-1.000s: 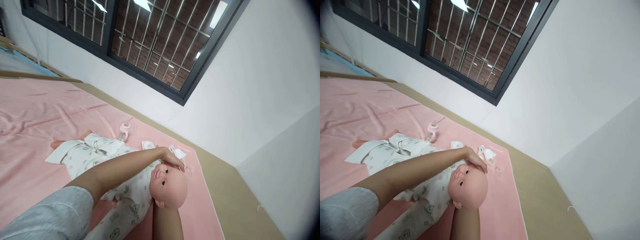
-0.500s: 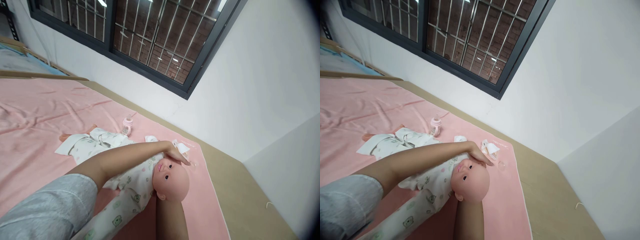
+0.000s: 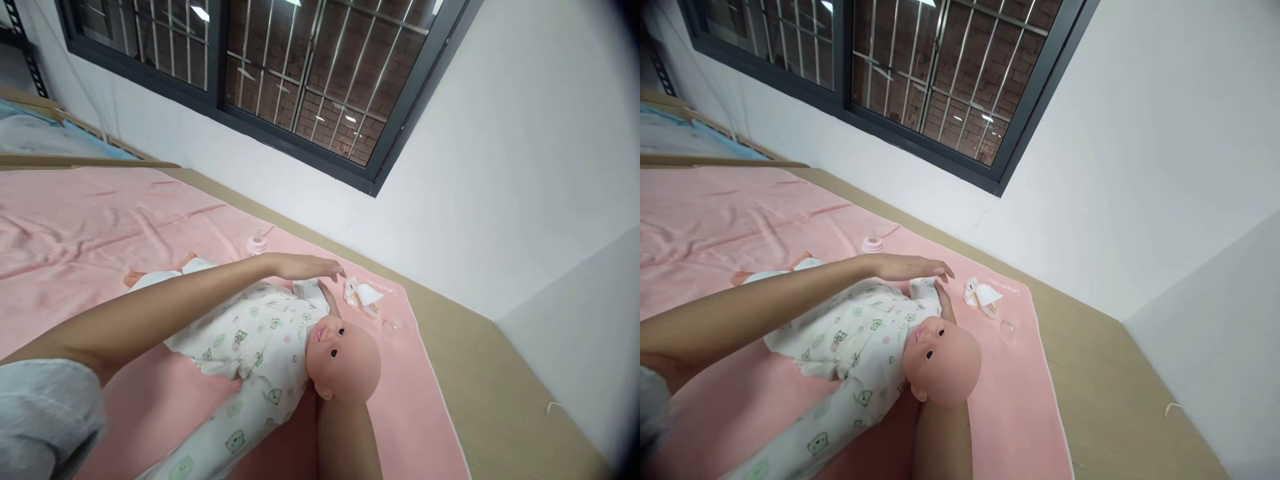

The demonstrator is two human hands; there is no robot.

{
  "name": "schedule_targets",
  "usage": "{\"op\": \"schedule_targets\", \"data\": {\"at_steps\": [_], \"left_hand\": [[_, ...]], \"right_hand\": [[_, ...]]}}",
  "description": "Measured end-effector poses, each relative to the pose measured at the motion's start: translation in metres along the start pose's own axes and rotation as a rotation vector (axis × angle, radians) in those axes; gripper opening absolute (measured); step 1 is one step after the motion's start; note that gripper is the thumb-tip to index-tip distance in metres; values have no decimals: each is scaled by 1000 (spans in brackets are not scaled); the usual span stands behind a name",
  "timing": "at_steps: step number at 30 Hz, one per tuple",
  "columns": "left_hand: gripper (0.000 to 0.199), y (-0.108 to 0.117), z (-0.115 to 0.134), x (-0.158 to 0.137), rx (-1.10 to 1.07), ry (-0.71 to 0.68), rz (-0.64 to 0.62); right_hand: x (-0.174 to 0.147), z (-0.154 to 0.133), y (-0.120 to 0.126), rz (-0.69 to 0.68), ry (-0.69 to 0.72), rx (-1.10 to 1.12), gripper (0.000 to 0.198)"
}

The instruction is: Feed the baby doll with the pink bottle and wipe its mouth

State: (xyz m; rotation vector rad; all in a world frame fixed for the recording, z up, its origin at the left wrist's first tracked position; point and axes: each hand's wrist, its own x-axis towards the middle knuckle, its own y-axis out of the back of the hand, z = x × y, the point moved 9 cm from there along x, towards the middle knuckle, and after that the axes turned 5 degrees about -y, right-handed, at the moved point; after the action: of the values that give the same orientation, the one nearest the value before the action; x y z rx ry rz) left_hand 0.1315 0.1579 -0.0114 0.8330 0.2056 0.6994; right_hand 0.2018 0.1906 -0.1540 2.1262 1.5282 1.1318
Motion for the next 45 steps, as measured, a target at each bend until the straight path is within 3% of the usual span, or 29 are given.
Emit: {"op": "schedule_targets", "data": {"at_steps": [3,6,8,10,14,19,21,23,25,27,29,31,34,38,42,45], "left_hand": [[45,43,-14,-34,92,30,235],[48,88,-39,-71,147,83,513],[42,115,-64,-98,147,136,720],[39,129,-95,-118,137,226,806],[45,132,-153,-144,123,383,830],[52,112,-191,-145,112,447,711],[58,105,-201,-141,106,461,674],[67,100,-209,-135,96,478,655],[75,98,-215,-128,81,485,651],[77,96,-218,-121,65,479,659],[70,94,-219,-113,51,467,673],[62,91,-218,-107,34,455,697],[57,87,-217,-102,-8,436,750],[56,89,-209,-102,-83,405,817],[63,94,-186,-101,-208,313,846],[68,96,-162,-101,-307,229,858]], "right_hand": [[1,0,-8,-60,11,-44,30],[0,-6,-16,-154,127,-16,30],[-1,-7,-17,-192,147,5,30],[-1,-4,-17,-213,96,12,29],[-4,6,-9,-200,-78,22,32],[-11,3,10,-103,-200,17,32],[-14,-8,9,-198,-191,-80,26],[-23,-13,1,-434,-216,-358,18],[-41,-8,-2,-741,-278,-772,14],[-60,0,11,-1016,-369,-1164,17],[-71,2,29,-1173,-446,-1419,19],[-72,-3,32,-1198,-424,-1449,21],[-67,-10,20,-1146,-321,-1308,16],[-73,7,26,-1203,-468,-1411,22],[-73,-2,31,-1197,-486,-1327,24],[-85,5,62,-1386,-692,-1648,25]]}}
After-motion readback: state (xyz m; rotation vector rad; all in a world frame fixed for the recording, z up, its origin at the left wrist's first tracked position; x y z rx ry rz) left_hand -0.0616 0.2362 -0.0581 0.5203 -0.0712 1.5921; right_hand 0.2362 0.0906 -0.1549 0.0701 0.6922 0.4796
